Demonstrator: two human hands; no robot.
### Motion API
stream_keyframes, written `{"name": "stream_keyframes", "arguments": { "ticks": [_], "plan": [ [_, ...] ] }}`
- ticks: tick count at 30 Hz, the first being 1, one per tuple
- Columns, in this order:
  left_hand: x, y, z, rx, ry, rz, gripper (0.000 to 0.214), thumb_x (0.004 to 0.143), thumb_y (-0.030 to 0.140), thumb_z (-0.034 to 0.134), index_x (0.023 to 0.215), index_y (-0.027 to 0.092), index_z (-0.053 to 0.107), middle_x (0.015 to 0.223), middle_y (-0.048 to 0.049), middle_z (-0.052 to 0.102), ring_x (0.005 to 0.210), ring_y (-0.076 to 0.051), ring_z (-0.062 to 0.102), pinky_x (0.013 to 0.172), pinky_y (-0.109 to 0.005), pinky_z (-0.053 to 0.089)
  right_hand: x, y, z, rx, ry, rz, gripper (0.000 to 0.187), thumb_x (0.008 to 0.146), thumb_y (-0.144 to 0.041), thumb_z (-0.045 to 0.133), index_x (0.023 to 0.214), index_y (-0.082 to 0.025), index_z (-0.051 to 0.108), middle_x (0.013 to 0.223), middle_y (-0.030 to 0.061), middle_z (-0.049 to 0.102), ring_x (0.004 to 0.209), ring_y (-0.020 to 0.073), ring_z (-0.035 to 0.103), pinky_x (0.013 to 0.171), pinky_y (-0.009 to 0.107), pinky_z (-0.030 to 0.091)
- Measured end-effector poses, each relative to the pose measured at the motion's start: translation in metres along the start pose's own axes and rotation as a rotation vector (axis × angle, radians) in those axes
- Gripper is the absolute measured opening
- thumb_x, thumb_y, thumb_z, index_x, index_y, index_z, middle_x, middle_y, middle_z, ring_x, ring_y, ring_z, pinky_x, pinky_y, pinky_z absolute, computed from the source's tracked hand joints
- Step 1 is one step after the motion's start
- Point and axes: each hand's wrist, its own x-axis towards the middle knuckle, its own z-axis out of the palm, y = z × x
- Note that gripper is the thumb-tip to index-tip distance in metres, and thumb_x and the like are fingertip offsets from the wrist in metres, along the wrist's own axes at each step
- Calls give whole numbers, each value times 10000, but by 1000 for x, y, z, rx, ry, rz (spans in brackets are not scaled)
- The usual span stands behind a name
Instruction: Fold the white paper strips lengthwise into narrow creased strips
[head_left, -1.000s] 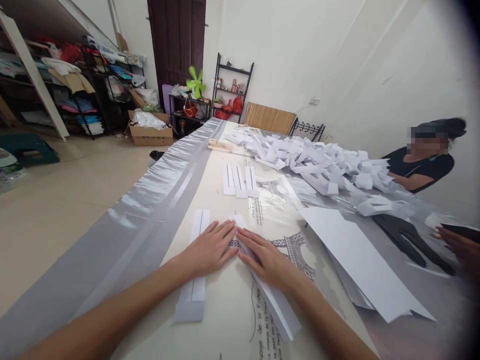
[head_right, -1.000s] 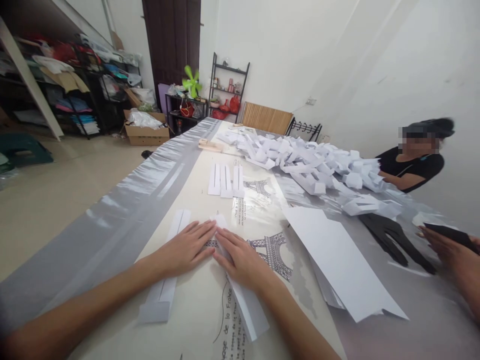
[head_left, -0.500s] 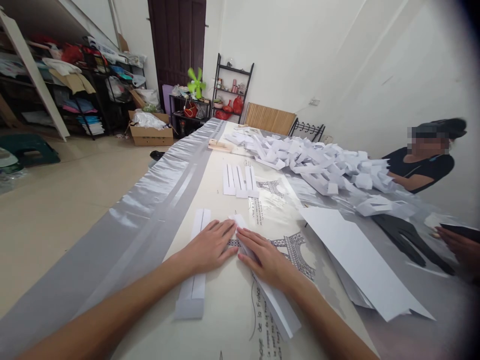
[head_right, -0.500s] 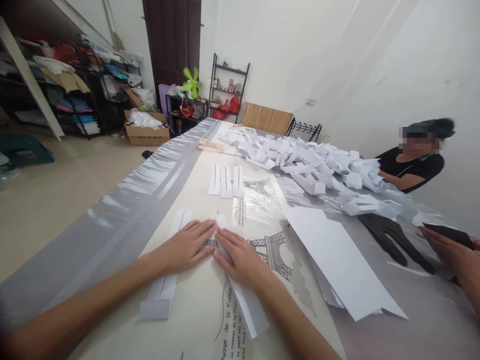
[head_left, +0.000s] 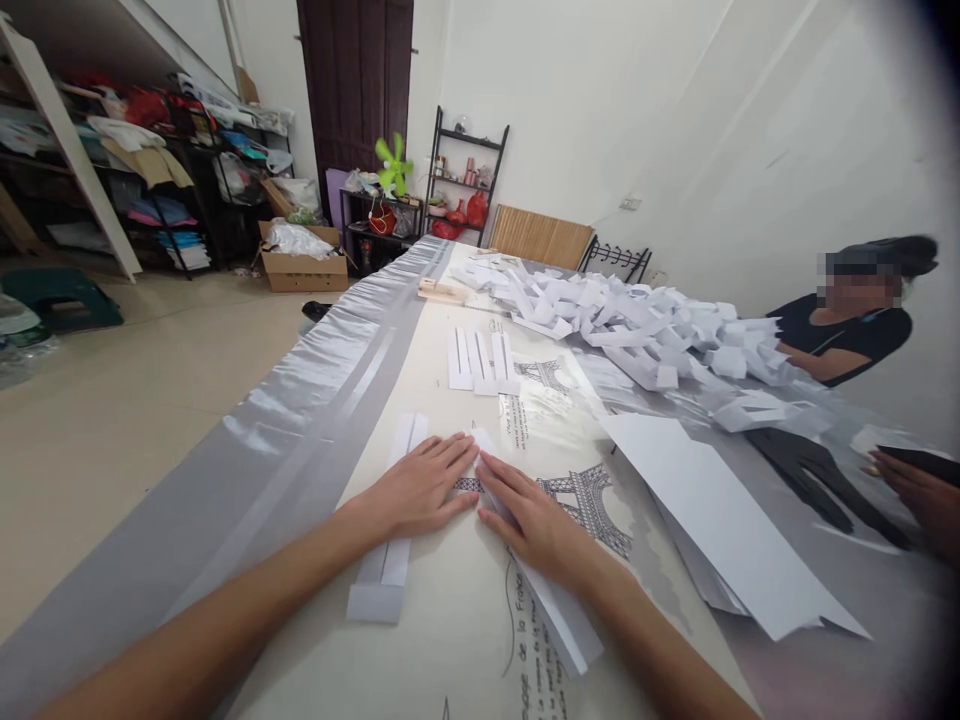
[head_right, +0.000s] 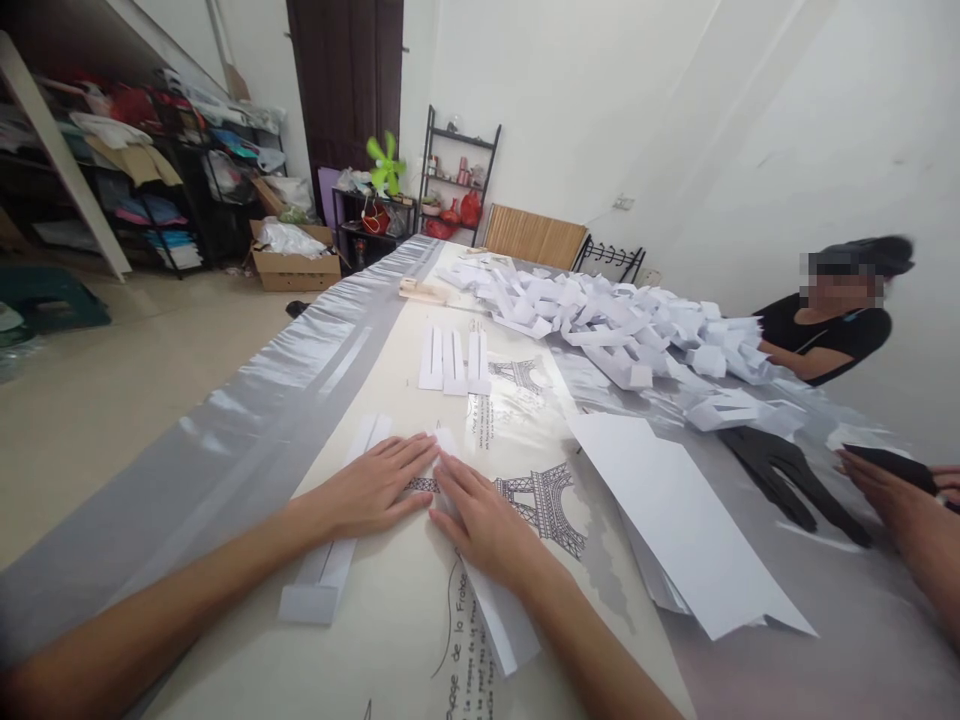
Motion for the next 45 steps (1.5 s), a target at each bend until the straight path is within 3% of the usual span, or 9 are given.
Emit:
{"name": "stream_keyframes", "arguments": {
  "ticks": [4, 9, 17, 23, 28, 32, 39, 45],
  "plan": [
    [1, 0, -6, 4, -17, 7, 605, 1072, 530, 308, 1532, 142, 368, 1581, -128, 432, 1483, -253, 359, 1196, -381, 240, -18, -9, 2, -24, 48, 43, 484, 1041, -320, 492, 1508, -195, 478, 1541, 113, 500, 1437, 280, 459, 1150, 484, 469],
    [2, -1, -5, 12, 2, 17, 599, 1069, 531, 316, 1527, 149, 378, 1601, -125, 406, 1489, -248, 354, 1199, -384, 231, -40, -16, 8, -39, 95, 43, 513, 1040, -282, 479, 1540, -175, 432, 1565, 105, 467, 1464, 276, 418, 1153, 498, 469],
    [5, -1, -7, 39, -10, 15, 533, 1093, 487, 288, 1533, 199, 379, 1599, -95, 415, 1487, -224, 358, 1186, -367, 252, -40, -17, 9, -88, 70, 20, 490, 1045, -254, 457, 1509, -97, 469, 1579, 124, 441, 1482, 274, 385, 1177, 473, 445],
    [8, 7, -3, 54, 2, -42, 498, 1095, 486, 296, 1496, 235, 448, 1592, -97, 425, 1464, -267, 397, 1158, -429, 314, -46, -21, 2, -98, 58, 7, 534, 1039, -264, 475, 1553, -135, 406, 1584, 108, 436, 1481, 268, 387, 1170, 467, 451],
    [17, 23, 6, 111, 55, -119, 503, 1075, 510, 347, 1370, 157, 552, 1546, -166, 467, 1447, -335, 409, 1126, -497, 356, -77, -36, -1, -154, 56, -25, 640, 1006, -280, 542, 1593, -144, 325, 1603, 117, 399, 1486, 287, 375, 1164, 477, 449],
    [20, 31, 9, 126, 82, -152, 471, 1031, 535, 446, 1284, 161, 580, 1502, -179, 509, 1425, -359, 426, 1117, -530, 364, -105, -45, 4, -213, 107, -31, 678, 1013, -258, 522, 1620, -140, 243, 1614, 123, 373, 1486, 292, 371, 1147, 455, 460],
    [20, 30, 9, 59, 92, -162, 465, 1007, 547, 473, 1287, 184, 555, 1506, -154, 500, 1419, -360, 416, 1124, -535, 348, -140, -49, 9, -305, 152, 8, 705, 1017, -252, 497, 1634, -122, 182, 1588, 144, 409, 1437, 301, 449, 1097, 419, 506],
    [20, 28, 9, 30, 79, -162, 483, 1018, 568, 417, 1302, 199, 546, 1522, -151, 484, 1427, -369, 402, 1132, -557, 331, -151, -51, 15, -261, 149, 51, 732, 1018, -261, 487, 1646, -149, 128, 1604, 140, 377, 1420, 314, 465, 1095, 422, 511]
  ]
}}
